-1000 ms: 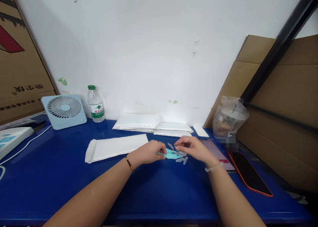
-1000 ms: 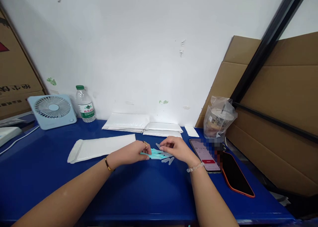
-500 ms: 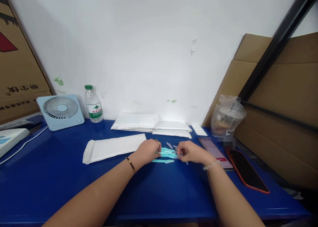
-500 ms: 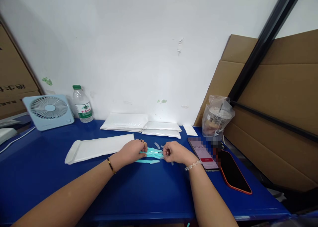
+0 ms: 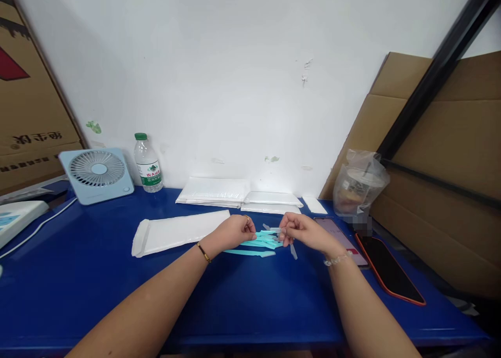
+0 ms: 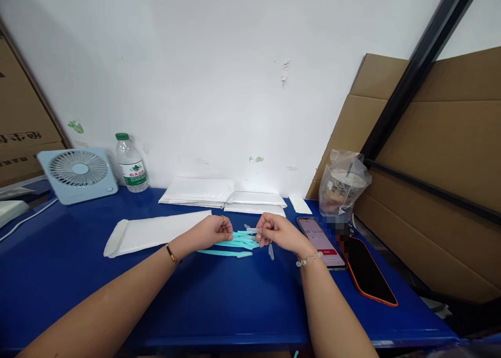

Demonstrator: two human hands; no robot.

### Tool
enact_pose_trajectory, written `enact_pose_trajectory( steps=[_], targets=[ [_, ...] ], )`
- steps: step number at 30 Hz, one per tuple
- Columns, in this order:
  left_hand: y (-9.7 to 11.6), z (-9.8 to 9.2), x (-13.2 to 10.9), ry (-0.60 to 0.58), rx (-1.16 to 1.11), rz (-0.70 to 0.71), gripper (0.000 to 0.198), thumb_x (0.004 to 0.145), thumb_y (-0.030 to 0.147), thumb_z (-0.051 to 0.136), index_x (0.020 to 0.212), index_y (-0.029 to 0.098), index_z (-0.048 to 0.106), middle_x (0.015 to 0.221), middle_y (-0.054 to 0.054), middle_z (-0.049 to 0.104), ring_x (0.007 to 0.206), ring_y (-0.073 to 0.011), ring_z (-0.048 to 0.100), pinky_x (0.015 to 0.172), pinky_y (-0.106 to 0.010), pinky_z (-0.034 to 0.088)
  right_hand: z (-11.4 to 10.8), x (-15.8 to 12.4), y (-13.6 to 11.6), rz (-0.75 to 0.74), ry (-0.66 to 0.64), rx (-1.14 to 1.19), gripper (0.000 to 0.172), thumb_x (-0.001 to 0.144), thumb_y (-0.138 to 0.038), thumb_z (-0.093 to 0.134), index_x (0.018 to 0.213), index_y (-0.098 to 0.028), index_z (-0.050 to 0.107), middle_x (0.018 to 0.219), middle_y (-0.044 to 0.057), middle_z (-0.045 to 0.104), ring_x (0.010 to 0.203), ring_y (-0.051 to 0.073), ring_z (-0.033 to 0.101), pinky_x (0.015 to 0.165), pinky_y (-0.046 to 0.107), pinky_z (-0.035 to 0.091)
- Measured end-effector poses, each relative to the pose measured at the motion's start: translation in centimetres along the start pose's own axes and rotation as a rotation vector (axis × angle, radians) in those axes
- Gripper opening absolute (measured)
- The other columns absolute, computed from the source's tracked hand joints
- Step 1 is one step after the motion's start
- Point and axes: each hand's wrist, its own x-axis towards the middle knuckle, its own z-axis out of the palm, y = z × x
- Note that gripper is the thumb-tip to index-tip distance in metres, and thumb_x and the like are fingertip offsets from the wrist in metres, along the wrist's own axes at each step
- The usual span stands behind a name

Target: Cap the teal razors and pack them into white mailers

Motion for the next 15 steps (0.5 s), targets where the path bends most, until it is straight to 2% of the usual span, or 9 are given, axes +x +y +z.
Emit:
enact_pose_trajectory(
  steps=[5, 10, 12, 15],
  targets=[
    [-0.4, 0.1, 0.2, -0.007, -0.058, 0.031, 0.027, 0.071, 0.043, 0.059, 0.082, 0.018, 0.060, 0.072, 0.000, 0.062, 0.065, -0.0134, 0.055, 0.054, -0.021, 0.040, 0.3, 0.2, 0.3, -0.017, -0.022, -0.015, 0.021, 0.083, -0.036, 0.056, 0.085, -0.016, 0.050, 0.077, 0.004, 0.067, 0.066, 0.015, 0.066, 0.060, 0.028, 0.050],
    [0.3, 0.5, -0.4, -0.069, 0.023, 0.043, 0.022, 0.070, 0.038, 0.062, 0.079, 0.018, 0.062, 0.068, 0.000, 0.062, 0.061, -0.0125, 0.054, 0.051, -0.021, 0.037, 1.2, 0.2, 0.4, 0.009, -0.167, -0.059, 0.018, 0.084, -0.034, 0.052, 0.088, -0.017, 0.050, 0.078, 0.004, 0.067, 0.067, 0.015, 0.066, 0.058, 0.026, 0.049],
    [0.6, 0.7, -0.6, -0.134, 0.068, 0.042, 0.020, 0.069, 0.036, 0.063, 0.078, 0.018, 0.064, 0.068, 0.000, 0.063, 0.060, -0.0123, 0.054, 0.051, -0.021, 0.036, 0.9, -0.1, 0.4, 0.035, -0.210, -0.158, 0.017, 0.082, -0.033, 0.054, 0.088, -0.017, 0.053, 0.076, 0.003, 0.066, 0.064, 0.014, 0.064, 0.055, 0.024, 0.047],
    [0.6, 0.9, -0.7, -0.163, 0.143, 0.044, 0.019, 0.068, 0.035, 0.066, 0.078, 0.019, 0.064, 0.071, 0.001, 0.064, 0.062, -0.0127, 0.056, 0.051, -0.021, 0.036, -0.5, -0.5, 0.6, 0.005, -0.131, -0.409, 0.013, 0.075, -0.025, 0.060, 0.086, -0.017, 0.062, 0.074, 0.001, 0.064, 0.062, 0.013, 0.058, 0.056, 0.023, 0.044]
  ],
)
